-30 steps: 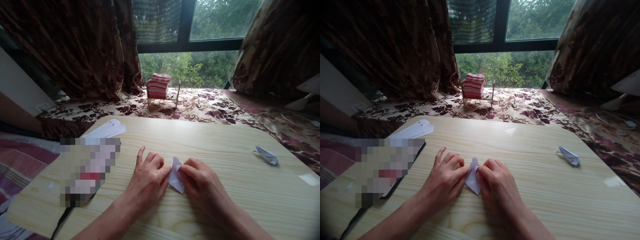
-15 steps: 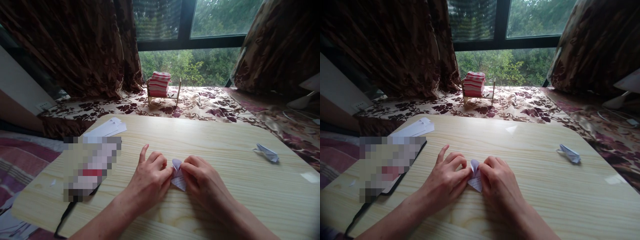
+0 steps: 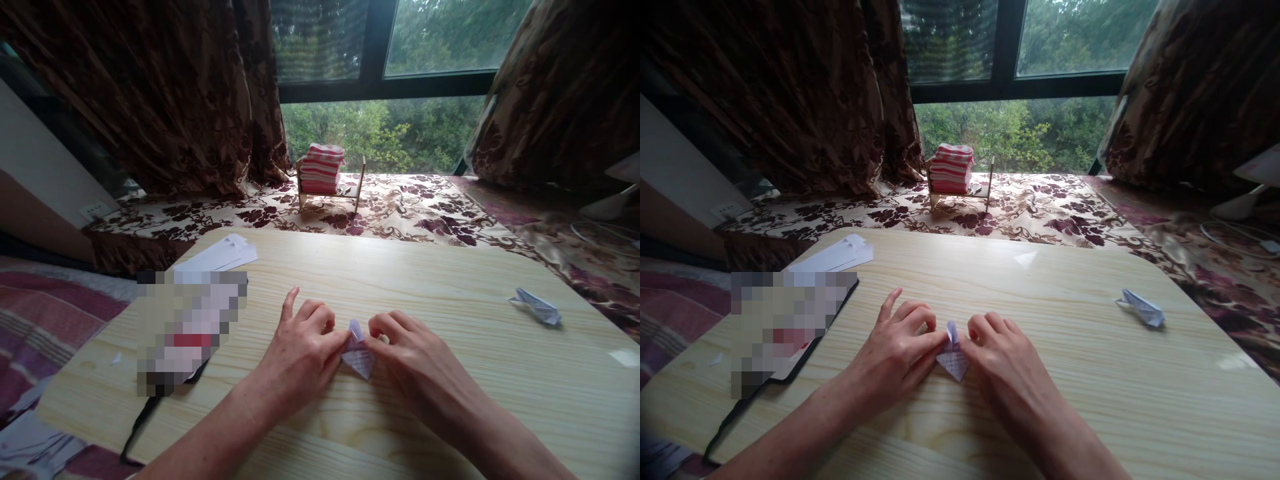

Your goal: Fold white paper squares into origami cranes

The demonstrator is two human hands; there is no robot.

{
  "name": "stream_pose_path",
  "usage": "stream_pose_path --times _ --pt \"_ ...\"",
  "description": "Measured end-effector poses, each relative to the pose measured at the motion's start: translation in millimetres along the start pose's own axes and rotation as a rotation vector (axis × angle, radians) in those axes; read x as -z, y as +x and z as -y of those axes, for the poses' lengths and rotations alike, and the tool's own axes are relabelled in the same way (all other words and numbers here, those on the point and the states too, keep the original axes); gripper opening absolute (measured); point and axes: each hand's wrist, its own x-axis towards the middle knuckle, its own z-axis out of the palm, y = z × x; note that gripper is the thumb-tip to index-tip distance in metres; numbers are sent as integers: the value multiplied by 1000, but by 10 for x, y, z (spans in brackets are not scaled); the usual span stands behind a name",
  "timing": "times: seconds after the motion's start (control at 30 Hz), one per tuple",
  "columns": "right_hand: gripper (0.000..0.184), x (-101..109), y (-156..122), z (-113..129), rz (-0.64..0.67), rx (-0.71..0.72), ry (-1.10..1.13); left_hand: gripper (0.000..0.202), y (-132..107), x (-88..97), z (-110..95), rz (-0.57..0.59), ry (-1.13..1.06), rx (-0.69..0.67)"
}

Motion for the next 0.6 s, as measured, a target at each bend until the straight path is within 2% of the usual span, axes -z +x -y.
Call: stream_pose_path --times 0.23,0.4,0.6 --pt "24 0 16 26 5 -1 -27 21 16 -1 -1 19 -4 6" --pt "26 19 15 30 52 -51 21 22 20 31 -22 66 -154 79" --pt "27 10 14 55 62 -83 43 27 10 40 -81 45 -222 144"
